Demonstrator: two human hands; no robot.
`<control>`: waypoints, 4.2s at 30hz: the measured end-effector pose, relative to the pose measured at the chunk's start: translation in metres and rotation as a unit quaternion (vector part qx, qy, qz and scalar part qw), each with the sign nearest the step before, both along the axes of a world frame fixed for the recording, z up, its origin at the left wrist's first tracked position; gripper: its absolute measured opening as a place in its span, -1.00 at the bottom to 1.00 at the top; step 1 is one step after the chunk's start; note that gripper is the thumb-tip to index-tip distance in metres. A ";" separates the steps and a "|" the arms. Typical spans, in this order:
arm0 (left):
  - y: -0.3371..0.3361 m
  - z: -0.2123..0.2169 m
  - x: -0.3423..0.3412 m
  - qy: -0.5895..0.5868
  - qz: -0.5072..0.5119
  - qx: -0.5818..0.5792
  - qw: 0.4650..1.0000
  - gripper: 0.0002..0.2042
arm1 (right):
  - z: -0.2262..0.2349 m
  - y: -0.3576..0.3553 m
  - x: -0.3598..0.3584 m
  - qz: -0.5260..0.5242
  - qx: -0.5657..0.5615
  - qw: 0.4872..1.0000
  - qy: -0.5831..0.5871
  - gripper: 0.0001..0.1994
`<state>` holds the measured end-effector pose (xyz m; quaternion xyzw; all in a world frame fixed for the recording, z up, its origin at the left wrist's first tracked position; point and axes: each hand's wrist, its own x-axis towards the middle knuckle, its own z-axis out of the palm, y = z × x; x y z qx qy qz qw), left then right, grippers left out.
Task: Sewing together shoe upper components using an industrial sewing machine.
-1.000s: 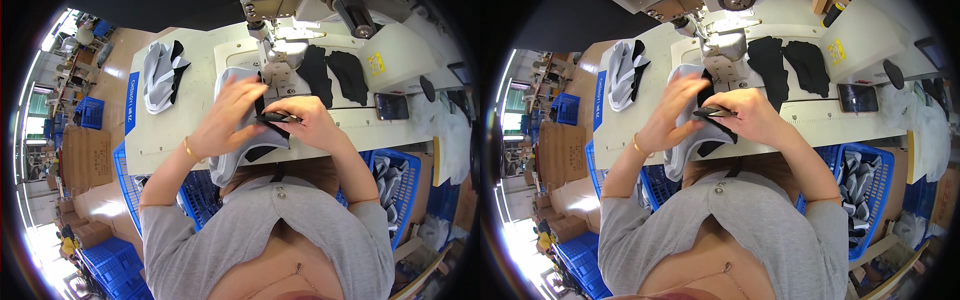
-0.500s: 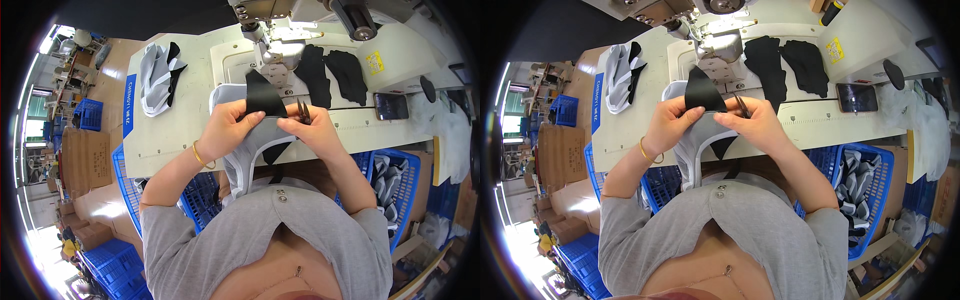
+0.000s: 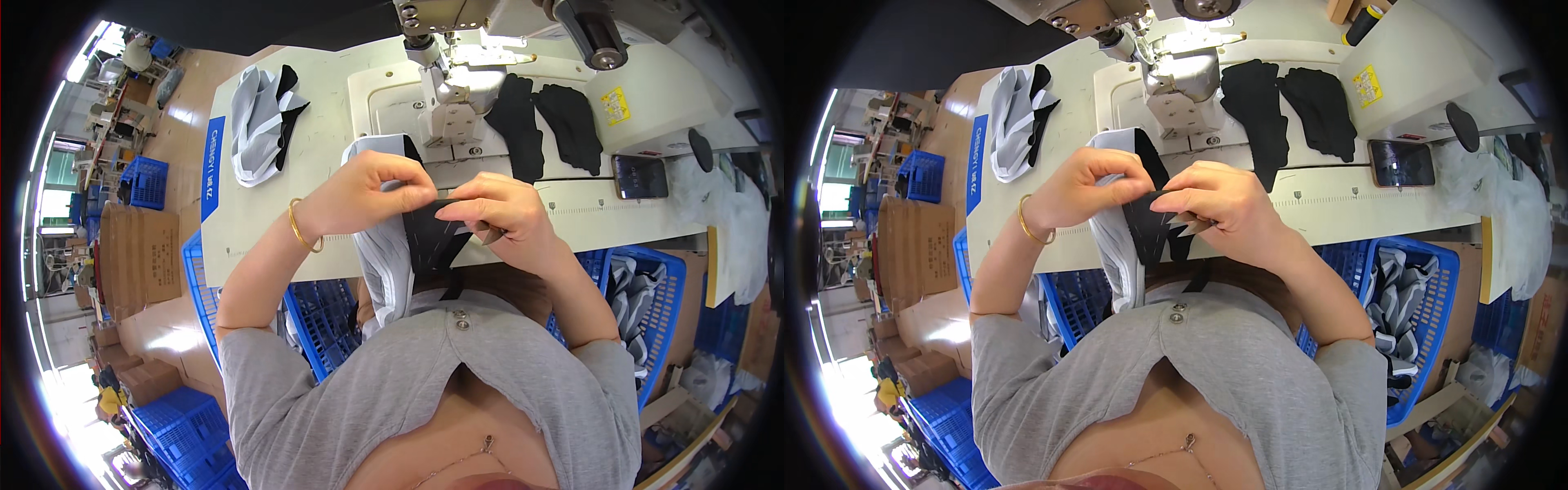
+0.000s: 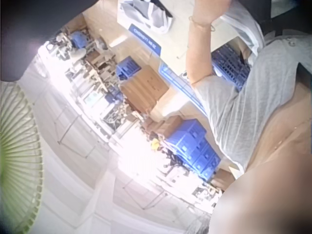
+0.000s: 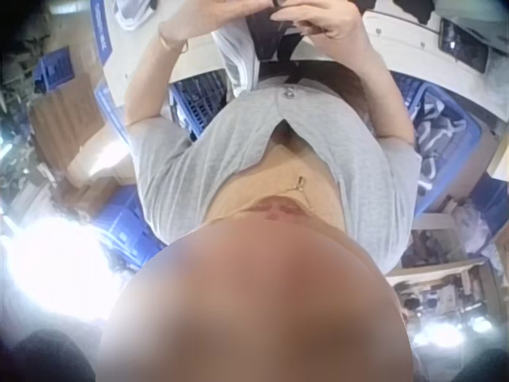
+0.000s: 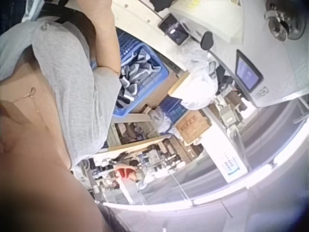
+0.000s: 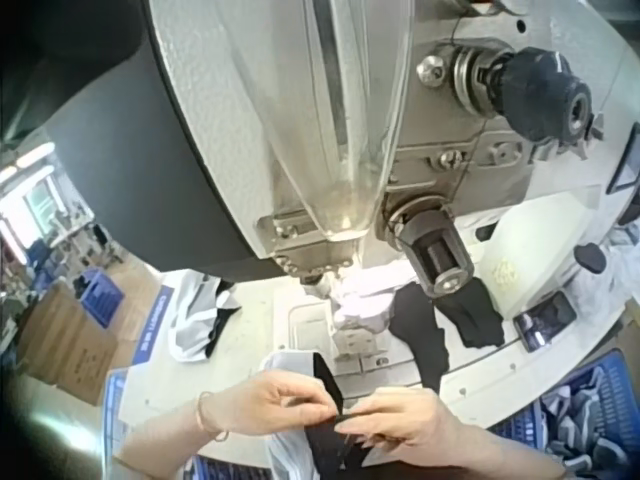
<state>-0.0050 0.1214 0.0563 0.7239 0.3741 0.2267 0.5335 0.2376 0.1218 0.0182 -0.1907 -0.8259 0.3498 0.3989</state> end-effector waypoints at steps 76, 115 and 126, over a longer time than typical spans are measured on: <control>0.076 0.055 -0.006 0.007 0.082 0.037 0.996 -0.83 | 0.029 0.012 -0.022 -0.188 -0.181 0.963 0.063 -0.88; 0.145 0.016 -0.082 0.340 0.173 0.020 0.924 -0.57 | 0.024 0.017 -0.057 -0.186 -0.279 0.912 0.237 -0.85; 0.001 0.033 0.031 0.166 0.115 0.616 0.762 -0.66 | 0.021 0.016 -0.047 -0.185 -0.285 0.907 0.250 -0.83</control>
